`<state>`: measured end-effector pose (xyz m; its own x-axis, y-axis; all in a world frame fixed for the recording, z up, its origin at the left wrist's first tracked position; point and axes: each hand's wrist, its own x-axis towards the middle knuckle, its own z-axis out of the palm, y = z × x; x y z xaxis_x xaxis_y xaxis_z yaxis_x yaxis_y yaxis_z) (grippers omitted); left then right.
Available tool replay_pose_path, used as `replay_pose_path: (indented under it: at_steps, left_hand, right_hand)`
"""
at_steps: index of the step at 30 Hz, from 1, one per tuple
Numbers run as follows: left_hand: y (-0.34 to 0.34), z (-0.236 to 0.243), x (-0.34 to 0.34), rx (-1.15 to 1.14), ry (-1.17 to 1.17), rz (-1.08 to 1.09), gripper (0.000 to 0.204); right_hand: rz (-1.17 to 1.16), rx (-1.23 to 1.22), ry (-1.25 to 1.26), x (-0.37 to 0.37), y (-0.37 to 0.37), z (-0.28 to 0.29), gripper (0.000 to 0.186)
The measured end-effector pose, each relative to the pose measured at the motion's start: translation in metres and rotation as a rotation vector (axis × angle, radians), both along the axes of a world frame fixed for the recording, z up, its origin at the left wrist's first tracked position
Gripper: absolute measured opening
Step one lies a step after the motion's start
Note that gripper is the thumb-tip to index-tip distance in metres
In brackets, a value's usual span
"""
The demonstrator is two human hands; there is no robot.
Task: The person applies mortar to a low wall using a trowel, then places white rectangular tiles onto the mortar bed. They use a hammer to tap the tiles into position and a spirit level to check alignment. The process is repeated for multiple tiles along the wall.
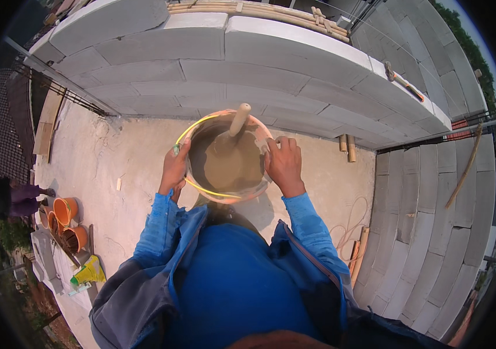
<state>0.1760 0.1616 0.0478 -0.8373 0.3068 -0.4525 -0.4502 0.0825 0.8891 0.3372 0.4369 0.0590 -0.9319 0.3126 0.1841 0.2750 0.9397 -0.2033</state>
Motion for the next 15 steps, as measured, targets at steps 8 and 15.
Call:
replay_pose_path:
  at_steps: [8, 15]
  left_hand:
    - [0.019, 0.047, -0.075, -0.037, 0.061, 0.089, 0.044]
    - [0.024, 0.050, -0.112, -0.061, 0.069, 0.257, 0.043]
  right_hand:
    - [0.615, 0.527, -0.060, -0.180, 0.006, -0.040, 0.032]
    - [0.784, 0.569, -0.083, -0.240, 0.051, -0.023, 0.019]
